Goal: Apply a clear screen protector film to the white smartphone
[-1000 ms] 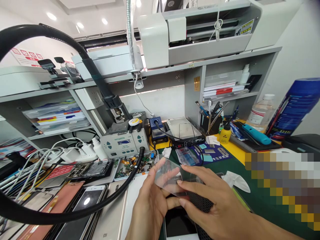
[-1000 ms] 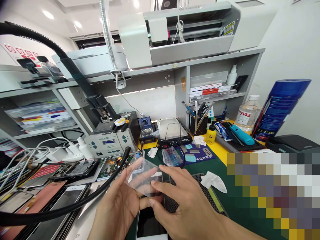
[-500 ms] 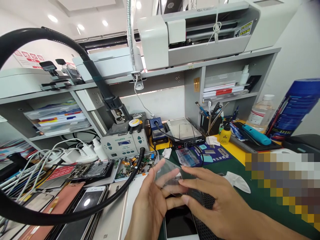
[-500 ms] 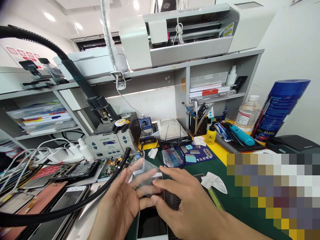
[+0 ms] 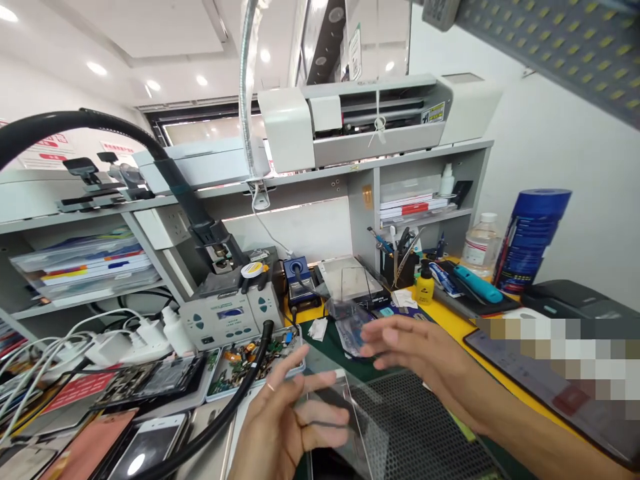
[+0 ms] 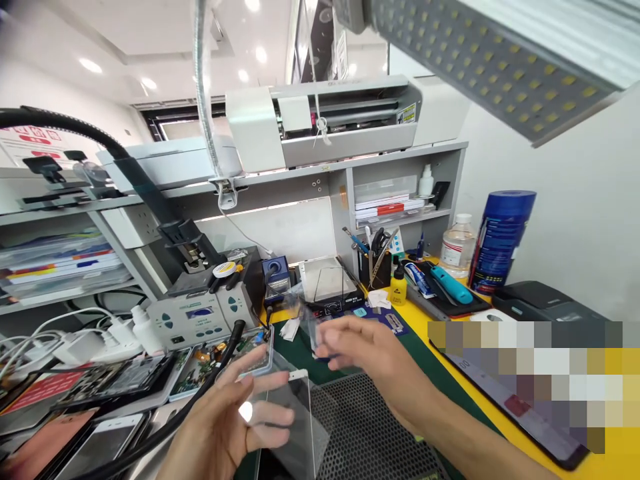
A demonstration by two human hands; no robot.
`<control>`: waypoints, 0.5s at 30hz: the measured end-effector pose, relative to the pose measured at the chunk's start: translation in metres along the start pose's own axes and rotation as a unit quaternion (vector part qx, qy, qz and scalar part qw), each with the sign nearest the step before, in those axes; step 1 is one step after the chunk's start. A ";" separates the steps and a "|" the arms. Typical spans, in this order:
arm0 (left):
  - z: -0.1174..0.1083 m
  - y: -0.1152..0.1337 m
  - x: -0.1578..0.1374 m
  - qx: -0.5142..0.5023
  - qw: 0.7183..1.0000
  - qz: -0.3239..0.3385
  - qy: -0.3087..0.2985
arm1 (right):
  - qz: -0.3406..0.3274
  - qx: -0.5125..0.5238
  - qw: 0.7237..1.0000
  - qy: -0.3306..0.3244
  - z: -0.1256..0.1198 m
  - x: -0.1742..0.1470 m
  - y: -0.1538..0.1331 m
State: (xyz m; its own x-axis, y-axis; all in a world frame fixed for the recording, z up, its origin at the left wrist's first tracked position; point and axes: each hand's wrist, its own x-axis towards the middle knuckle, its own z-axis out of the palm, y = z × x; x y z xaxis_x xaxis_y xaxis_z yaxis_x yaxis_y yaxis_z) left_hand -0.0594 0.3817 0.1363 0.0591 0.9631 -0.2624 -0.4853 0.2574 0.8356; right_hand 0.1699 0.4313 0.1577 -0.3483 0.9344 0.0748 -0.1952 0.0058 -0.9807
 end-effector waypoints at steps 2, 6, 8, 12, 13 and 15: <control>-0.003 0.001 0.000 0.012 1.000 0.020 0.002 | 0.012 0.098 0.995 0.031 -0.009 0.003 -0.010; -0.007 0.003 -0.001 0.045 0.997 0.052 0.018 | 0.061 0.225 0.967 0.102 -0.031 0.012 -0.030; -0.007 0.005 -0.002 0.062 0.996 0.062 0.032 | 0.072 0.246 0.958 0.132 -0.043 0.015 -0.037; 0.004 0.024 -0.002 0.095 0.988 0.095 0.076 | 0.063 0.264 0.944 0.188 -0.060 0.018 -0.041; 0.011 0.033 -0.001 0.105 0.985 0.109 0.085 | 0.059 0.265 0.942 0.198 -0.063 0.018 -0.041; 0.029 0.057 0.004 0.126 0.978 0.143 0.084 | 0.050 0.264 0.939 0.215 -0.067 0.018 -0.040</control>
State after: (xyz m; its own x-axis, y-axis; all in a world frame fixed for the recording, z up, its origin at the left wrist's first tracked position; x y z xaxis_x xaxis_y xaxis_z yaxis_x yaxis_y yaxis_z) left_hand -0.0612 0.4028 0.1964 -0.2020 0.9777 -0.0577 -0.2303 0.0099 0.9731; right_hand 0.2327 0.4722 0.1861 -0.0083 0.9787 -0.2051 -0.6482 -0.1614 -0.7442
